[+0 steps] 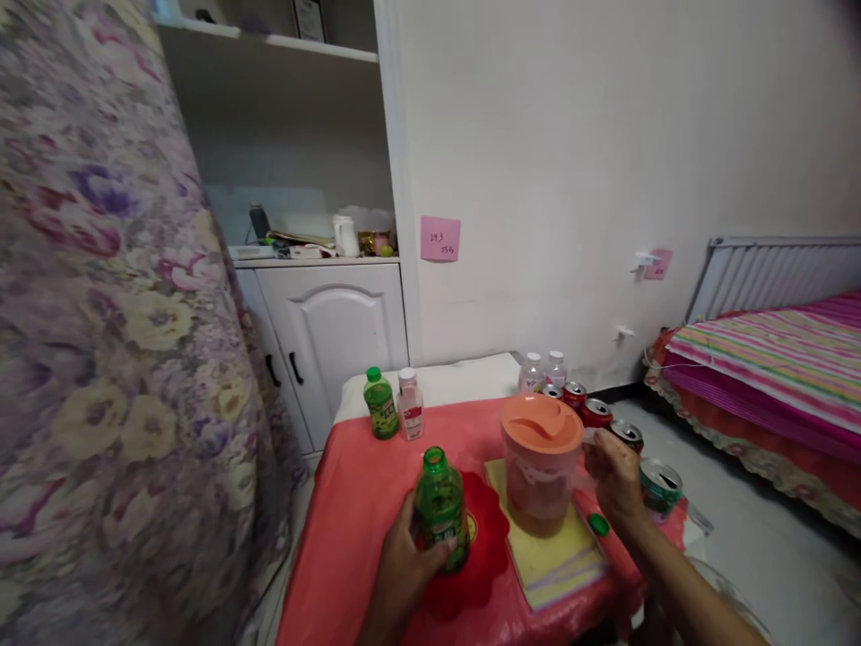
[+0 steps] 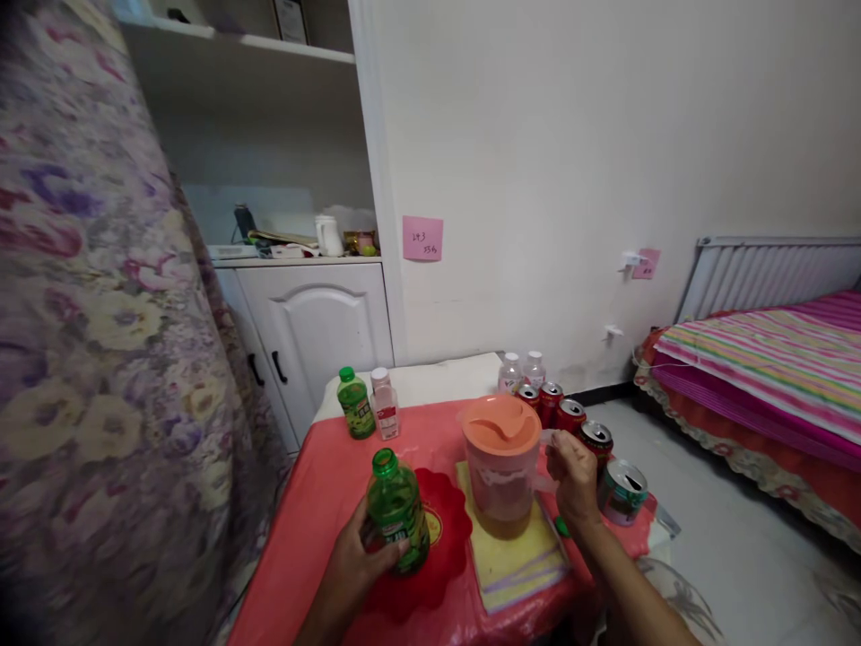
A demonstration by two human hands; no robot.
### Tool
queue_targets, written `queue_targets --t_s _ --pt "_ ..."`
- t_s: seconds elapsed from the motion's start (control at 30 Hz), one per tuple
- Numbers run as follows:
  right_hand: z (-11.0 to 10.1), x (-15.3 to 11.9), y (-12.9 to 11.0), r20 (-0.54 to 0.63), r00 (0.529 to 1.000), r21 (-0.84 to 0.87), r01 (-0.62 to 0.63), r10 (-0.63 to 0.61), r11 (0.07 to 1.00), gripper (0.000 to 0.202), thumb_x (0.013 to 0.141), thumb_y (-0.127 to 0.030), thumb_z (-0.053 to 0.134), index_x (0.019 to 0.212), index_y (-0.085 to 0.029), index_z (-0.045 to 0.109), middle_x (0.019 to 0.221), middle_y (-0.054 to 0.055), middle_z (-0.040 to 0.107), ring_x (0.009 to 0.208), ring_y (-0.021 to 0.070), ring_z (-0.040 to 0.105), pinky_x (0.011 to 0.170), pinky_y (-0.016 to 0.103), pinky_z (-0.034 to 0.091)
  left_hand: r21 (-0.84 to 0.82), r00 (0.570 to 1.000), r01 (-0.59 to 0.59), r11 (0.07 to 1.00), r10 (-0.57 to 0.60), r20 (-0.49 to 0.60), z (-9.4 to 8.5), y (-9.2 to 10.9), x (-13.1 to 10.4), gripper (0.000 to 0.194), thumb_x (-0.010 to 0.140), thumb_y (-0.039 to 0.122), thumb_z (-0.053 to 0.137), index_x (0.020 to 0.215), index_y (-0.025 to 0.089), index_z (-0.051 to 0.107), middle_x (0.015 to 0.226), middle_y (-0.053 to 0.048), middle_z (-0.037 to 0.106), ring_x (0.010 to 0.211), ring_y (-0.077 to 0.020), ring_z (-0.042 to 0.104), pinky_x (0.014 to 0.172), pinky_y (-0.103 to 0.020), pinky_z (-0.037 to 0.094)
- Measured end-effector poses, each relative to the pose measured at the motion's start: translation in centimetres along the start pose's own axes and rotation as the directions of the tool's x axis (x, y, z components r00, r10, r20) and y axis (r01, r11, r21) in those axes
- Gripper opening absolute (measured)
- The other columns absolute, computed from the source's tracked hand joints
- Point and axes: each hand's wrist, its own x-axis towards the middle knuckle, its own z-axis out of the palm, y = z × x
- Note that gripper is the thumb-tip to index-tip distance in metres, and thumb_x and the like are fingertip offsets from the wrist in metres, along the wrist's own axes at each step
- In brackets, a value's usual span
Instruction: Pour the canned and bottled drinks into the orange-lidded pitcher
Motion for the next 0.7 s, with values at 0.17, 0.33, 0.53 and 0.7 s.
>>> queue_targets --t_s 0.17,0.33,0.53,0.7 --pt "-0.4 0.0 0.2 -0.002 1.0 -0.038 0.007 -0.007 0.999 0.044 0.078 -0.056 0.065 0.062 -0.025 0.038 0.053 -0.009 0.028 0.046 0.0103 0.025 0.045 0.025 0.02 0.007 1.0 0.009 1.0 -0.009 0.003 0.1 -0.1 0.2 0.07 0.059 0.031 0.081 0.123 0.016 0.056 0.12 -0.012 0.072 0.112 -0.0317 0.067 0.096 -0.039 0.054" --pt "-1.4 -0.3 0.1 0.035 0.999 -0.171 0.013 -0.007 0.985 0.043 0.082 -0.06 0.06 0.063 -0.022 0.052 0.054 -0.005 0.047 0.051 0.0129 0.04 0.05 0.027 0.034 0.018 1.0 0.011 1.0 -0.011 -0.006 0.1 0.3 0.1 0.073 0.058 0.035 0.083 0.124 0.016 0.057 0.12 -0.013 0.072 0.113 -0.0325 0.067 0.097 -0.04 0.054" --pt "-3.7 -2.2 -1.4 0.184 0.983 -0.346 0.045 0.021 0.937 0.034 0.081 -0.051 0.067 0.101 -0.023 0.071 0.103 0.007 0.073 0.099 0.027 0.065 0.088 0.036 0.05 0.026 1.0 0.008 1.0 -0.007 -0.023 0.2 0.5 0.2 0.078 0.057 0.034 0.084 0.126 0.015 0.055 0.122 -0.014 0.072 0.113 -0.0335 0.067 0.097 -0.041 0.054" --pt "-8.1 -4.7 1.2 0.182 0.981 -0.614 0.064 0.062 0.786 0.049 0.081 -0.047 0.063 0.125 -0.026 0.061 0.126 0.01 0.066 0.106 0.03 0.066 0.09 0.043 0.054 0.03 1.0 0.0 1.0 0.001 -0.021 0.2 0.4 0.2 0.076 0.058 0.033 0.084 0.125 0.015 0.053 0.122 -0.014 0.071 0.112 -0.0323 0.068 0.096 -0.041 0.055"
